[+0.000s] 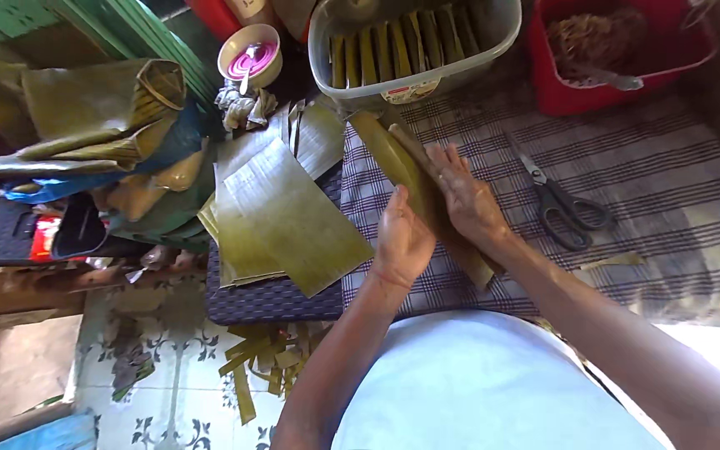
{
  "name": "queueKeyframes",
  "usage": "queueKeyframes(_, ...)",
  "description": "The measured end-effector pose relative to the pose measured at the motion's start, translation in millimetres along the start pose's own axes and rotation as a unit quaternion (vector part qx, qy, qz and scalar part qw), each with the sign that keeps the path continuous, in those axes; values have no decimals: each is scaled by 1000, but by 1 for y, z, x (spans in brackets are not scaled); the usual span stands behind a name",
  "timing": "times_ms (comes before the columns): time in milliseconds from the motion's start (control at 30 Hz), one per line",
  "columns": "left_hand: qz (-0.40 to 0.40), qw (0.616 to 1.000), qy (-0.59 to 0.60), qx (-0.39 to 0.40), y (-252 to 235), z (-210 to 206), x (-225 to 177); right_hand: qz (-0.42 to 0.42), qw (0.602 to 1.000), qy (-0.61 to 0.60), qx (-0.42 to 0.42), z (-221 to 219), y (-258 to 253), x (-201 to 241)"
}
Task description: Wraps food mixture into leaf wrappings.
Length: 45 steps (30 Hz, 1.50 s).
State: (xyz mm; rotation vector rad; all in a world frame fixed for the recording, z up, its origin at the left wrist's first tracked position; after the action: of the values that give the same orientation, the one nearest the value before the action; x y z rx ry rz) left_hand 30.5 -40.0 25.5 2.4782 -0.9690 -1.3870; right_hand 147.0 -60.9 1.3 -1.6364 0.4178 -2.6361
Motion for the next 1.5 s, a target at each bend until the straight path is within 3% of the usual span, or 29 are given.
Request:
queueKeyframes(67,-2,1000,-19,7,3,-3,-1,-17,999,-42,-15,-2,2,9)
queueKeyframes(167,21,1000,8,-2,0,2,-4,34,994,-98,13,-22,23,38)
queueKeyframes(233,22,999,38,11,-2,9,-4,55,995,-82,33,-26,25,32)
queueKeyframes(300,3,999,17,27,-6,21,2,-4,997,-71,25,-12,13,10)
queueKeyframes(400,-15,1000,-22,-12,-12,32,11,-158,971,-180,-9,20,-11,-20)
queueKeyframes(533,6,998,-22,-52,-8,28,20,-195,936,-292,36,34,-3,-29)
queueKeyframes(633,33,997,-55,-49,-3,23,26,-164,950,-245,103,25,4,-28)
queueKeyframes(767,6,995,-82,-48,-6,37,17,-171,967,-173,71,41,-28,-39)
queueKeyframes(900,-46,989,-82,-111,-23,48,3,-154,973,-81,150,31,-64,-42)
queueKeyframes(1000,-44,984,-48,-166,-33,42,-5,-189,958,-139,166,27,-62,-25)
queueKeyframes(1133,-26,993,-22,-116,-38,41,-6,-205,916,-335,78,40,-41,5)
queueKeyframes(1267,-54,997,-18,-49,-39,34,-12,-191,920,-341,9,53,-47,4)
queueKeyframes(1400,-61,997,-33,-20,-31,18,-21,-247,887,-390,19,54,-57,-21)
queueKeyframes(1500,-68,996,-51,-9,-30,7,-29,-229,860,-453,46,53,-59,-25)
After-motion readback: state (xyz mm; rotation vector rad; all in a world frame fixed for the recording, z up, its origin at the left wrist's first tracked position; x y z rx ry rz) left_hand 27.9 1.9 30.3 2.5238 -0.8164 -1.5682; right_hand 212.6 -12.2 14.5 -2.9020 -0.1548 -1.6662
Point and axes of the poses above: each hand's wrist, its own y-axis away from the middle knuckle, its own z-axis out of the back of the hand, x = y × z, the point moved 1 cm from there along -y, towards the middle knuckle, and after that the axes turned 14 degrees about -y, right-handed, at the moved point
